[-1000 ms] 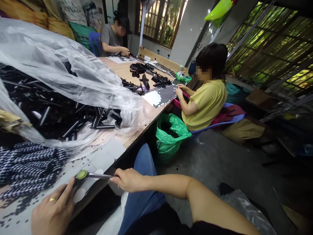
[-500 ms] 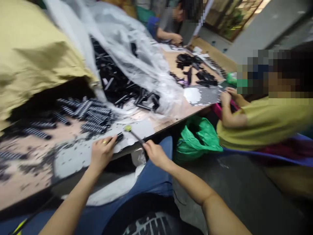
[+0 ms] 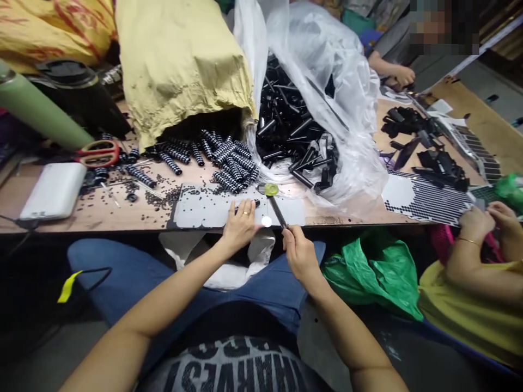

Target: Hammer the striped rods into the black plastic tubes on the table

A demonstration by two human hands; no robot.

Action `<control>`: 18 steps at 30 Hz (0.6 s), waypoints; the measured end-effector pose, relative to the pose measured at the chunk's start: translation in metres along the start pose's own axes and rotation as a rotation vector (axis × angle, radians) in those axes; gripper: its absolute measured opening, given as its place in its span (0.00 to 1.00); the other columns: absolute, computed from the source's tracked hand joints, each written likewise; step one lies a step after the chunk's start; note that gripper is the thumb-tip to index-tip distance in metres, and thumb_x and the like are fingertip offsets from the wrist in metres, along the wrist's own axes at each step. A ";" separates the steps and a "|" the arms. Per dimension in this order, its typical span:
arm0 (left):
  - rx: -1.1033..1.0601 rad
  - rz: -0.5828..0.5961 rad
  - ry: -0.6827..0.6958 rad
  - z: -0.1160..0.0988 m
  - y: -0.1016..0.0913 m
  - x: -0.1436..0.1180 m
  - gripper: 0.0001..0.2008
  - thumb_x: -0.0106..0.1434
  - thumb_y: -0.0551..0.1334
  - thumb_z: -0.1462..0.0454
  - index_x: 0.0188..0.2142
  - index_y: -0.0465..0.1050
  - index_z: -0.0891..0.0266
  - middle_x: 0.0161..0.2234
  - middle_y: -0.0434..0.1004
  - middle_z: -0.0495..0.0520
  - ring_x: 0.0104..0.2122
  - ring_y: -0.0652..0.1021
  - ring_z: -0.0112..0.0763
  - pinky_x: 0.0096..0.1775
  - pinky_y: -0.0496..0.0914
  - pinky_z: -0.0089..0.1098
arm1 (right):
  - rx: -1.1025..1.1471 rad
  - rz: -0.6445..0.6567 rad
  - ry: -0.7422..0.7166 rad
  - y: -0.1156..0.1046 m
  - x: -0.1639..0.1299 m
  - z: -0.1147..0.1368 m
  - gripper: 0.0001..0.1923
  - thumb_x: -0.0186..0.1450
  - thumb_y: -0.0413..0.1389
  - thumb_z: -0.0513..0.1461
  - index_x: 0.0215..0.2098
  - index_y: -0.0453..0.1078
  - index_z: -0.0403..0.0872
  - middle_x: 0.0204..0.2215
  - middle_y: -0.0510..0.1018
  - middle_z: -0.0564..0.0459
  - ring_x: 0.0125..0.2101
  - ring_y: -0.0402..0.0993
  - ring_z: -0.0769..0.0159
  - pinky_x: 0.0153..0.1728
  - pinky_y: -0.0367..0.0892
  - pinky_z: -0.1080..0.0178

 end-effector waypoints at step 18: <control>-0.120 -0.002 0.037 0.012 0.009 0.025 0.28 0.66 0.52 0.60 0.61 0.57 0.78 0.54 0.68 0.74 0.56 0.67 0.51 0.56 0.59 0.48 | -0.352 0.228 -0.052 0.042 0.016 0.022 0.18 0.73 0.38 0.46 0.44 0.65 0.47 0.27 0.77 0.51 0.26 0.75 0.62 0.28 0.58 0.66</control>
Point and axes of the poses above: each hand's wrist, its own x-axis towards the middle knuckle, its own y-axis out of the palm, z = x × y, the point moved 3 cm from there along x, towards the middle knuckle
